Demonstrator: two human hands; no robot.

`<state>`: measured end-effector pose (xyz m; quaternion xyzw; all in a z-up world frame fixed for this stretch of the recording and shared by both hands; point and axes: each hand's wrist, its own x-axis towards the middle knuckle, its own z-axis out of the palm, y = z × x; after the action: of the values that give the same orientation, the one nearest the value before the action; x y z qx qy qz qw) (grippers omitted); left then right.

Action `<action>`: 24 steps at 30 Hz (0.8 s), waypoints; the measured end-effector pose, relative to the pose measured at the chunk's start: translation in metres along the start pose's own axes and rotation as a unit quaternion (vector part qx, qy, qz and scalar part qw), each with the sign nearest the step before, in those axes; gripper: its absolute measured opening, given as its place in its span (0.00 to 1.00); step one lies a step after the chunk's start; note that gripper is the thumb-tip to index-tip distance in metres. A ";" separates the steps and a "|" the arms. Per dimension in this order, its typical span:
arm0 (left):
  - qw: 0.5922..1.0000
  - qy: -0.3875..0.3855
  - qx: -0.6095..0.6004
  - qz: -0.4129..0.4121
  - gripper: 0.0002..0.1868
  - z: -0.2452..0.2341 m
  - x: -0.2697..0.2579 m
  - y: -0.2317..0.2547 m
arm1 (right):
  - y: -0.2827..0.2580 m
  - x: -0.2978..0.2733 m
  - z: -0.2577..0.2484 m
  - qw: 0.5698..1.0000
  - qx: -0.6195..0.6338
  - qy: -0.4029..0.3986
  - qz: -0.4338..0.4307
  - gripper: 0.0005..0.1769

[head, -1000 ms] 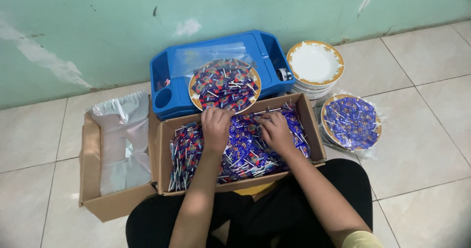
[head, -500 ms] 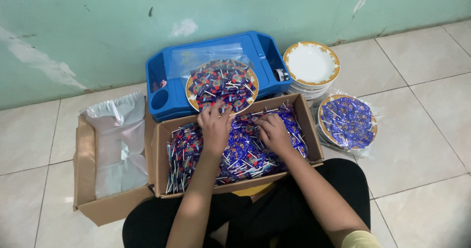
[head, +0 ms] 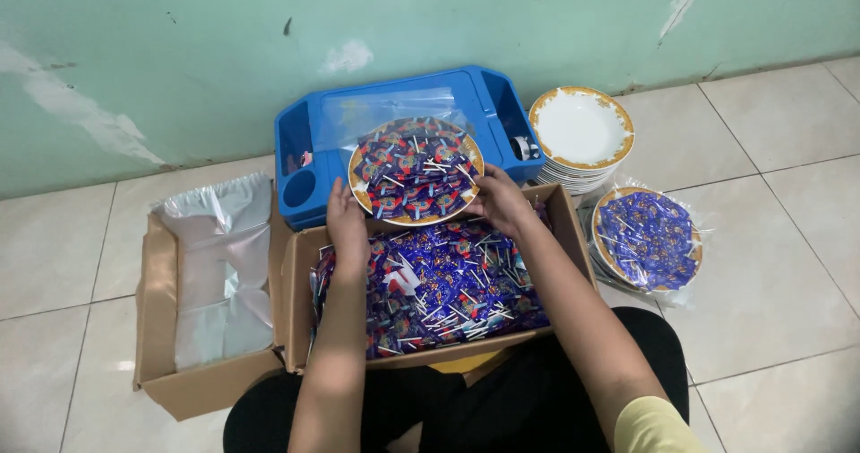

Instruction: Manually packing small food packets and decorative plates into boxes and sleeves.

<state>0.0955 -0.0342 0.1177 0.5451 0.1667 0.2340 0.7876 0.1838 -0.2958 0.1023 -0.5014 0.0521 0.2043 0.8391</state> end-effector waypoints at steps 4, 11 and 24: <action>1.000 -0.014 0.023 0.008 0.31 0.002 -0.003 0.007 | 0.004 0.008 -0.003 1.000 -0.016 -0.017 0.001 0.31; 0.997 0.039 0.009 0.063 0.30 -0.008 -0.015 -0.028 | 0.018 -0.026 -0.005 0.999 0.038 -0.016 -0.029 0.29; 0.975 0.143 0.052 0.161 0.19 -0.011 -0.075 -0.030 | 0.045 -0.094 -0.005 0.996 0.056 0.072 -0.004 0.34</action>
<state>0.0327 -0.0752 0.0866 0.5663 0.1992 0.4244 0.6778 0.0804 -0.3086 0.0903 -0.4672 0.1213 0.1610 0.8609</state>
